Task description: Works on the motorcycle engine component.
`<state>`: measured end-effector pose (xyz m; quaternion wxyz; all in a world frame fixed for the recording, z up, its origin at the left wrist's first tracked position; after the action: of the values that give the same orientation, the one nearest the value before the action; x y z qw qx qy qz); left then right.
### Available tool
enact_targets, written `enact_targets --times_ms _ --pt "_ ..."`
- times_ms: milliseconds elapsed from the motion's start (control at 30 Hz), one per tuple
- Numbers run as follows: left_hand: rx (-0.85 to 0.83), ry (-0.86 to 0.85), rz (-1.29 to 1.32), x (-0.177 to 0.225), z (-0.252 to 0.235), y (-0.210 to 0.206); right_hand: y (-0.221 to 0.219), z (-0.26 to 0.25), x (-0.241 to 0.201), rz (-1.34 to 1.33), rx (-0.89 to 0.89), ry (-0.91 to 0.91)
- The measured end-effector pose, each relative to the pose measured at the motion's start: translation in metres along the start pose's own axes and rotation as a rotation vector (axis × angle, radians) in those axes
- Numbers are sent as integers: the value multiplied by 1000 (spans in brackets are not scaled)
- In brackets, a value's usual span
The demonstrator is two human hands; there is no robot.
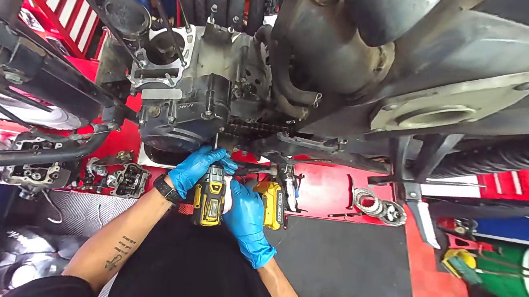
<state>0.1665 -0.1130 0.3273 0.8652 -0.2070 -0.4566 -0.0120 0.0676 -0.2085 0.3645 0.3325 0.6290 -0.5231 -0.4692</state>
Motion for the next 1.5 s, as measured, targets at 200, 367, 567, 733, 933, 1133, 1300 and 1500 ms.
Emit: enact_targets --times_ms 200,367,567,733,933,1133,1300,1500 --pt "3 0 15 -1 0 0 1 0 -1 -1 19 -1" --pt "2 -6 18 -2 0 1 0 2 -1 9 5 -3" --pt "12 7 37 -2 3 2 -1 4 -2 9 -5 -5" --pt "-7 -12 60 -5 6 2 0 9 -1 -12 24 -1" --pt "13 -77 76 -8 11 0 14 24 4 -39 86 33" --pt "448 2 558 -4 7 5 45 42 22 -66 70 6" --pt "664 59 732 1 3 -5 77 51 36 -122 67 -21" --pt "782 26 786 5 -5 -10 87 46 44 -128 45 24"
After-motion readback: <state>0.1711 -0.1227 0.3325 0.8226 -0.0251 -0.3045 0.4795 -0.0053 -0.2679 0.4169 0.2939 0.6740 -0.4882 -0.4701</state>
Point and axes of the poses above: each hand's wrist, its own z-axis away from the middle knuckle, its own y-axis out of the back of the hand, x = y × z, the point moved 9 cm from there along -z, towards the middle knuckle, and after that the axes turned 14 degrees about x, right-handed, at the moved point
